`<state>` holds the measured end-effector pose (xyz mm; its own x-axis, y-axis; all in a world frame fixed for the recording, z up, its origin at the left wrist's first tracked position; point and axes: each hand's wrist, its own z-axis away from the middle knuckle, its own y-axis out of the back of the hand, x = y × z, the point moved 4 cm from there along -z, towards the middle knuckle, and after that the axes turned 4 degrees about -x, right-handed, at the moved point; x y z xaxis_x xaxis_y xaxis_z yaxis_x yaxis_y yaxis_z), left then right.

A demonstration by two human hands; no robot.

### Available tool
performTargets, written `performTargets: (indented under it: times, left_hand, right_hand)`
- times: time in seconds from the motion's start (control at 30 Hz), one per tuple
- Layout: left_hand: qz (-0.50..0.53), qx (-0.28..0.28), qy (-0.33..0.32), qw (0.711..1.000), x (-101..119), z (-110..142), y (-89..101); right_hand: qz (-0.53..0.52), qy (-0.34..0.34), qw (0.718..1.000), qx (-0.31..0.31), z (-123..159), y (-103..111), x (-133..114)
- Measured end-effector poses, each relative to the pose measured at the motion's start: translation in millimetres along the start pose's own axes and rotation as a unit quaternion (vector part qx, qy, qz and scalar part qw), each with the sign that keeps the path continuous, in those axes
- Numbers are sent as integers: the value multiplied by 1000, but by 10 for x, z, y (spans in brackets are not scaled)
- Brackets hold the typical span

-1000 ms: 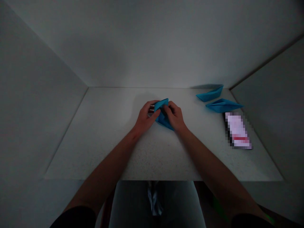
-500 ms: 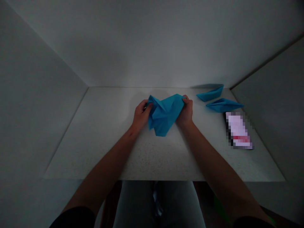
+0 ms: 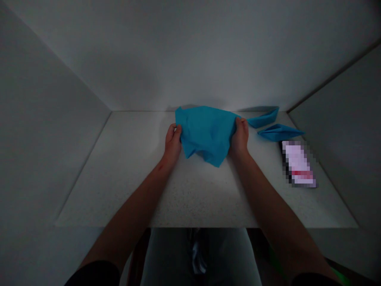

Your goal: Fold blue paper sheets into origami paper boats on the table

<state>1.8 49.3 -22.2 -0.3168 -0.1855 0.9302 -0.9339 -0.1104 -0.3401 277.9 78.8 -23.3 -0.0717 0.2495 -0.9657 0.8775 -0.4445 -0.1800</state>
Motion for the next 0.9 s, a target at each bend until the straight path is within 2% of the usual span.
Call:
performTargets:
  times: [0.1, 0.2, 0.43, 0.57, 0.67, 0.8, 0.9]
  left_hand:
    - [-14, 29, 4, 999, 12, -34, 58]
    - [-30, 26, 28, 999, 5, -86, 89]
    - [-143, -93, 54, 984, 39, 12, -19]
    - [-200, -125, 51, 971, 67, 61, -41]
    - [-198, -105, 61, 973, 28, 14, 29]
    - [-180, -45, 74, 980, -93, -91, 176]
    - [-161, -18, 64, 985, -157, -159, 248]
  right_hand:
    - [66, 24, 997, 16, -69, 107, -57]
    - [70, 40, 997, 3, -123, 156, -113]
    - [51, 46, 996, -59, -44, 67, -210]
    - [45, 33, 996, -76, -6, 23, -184]
    - [53, 43, 997, -48, -40, 59, -171]
    - [49, 42, 998, -4, -88, 126, -149]
    - [41, 32, 999, 7, -122, 152, -111]
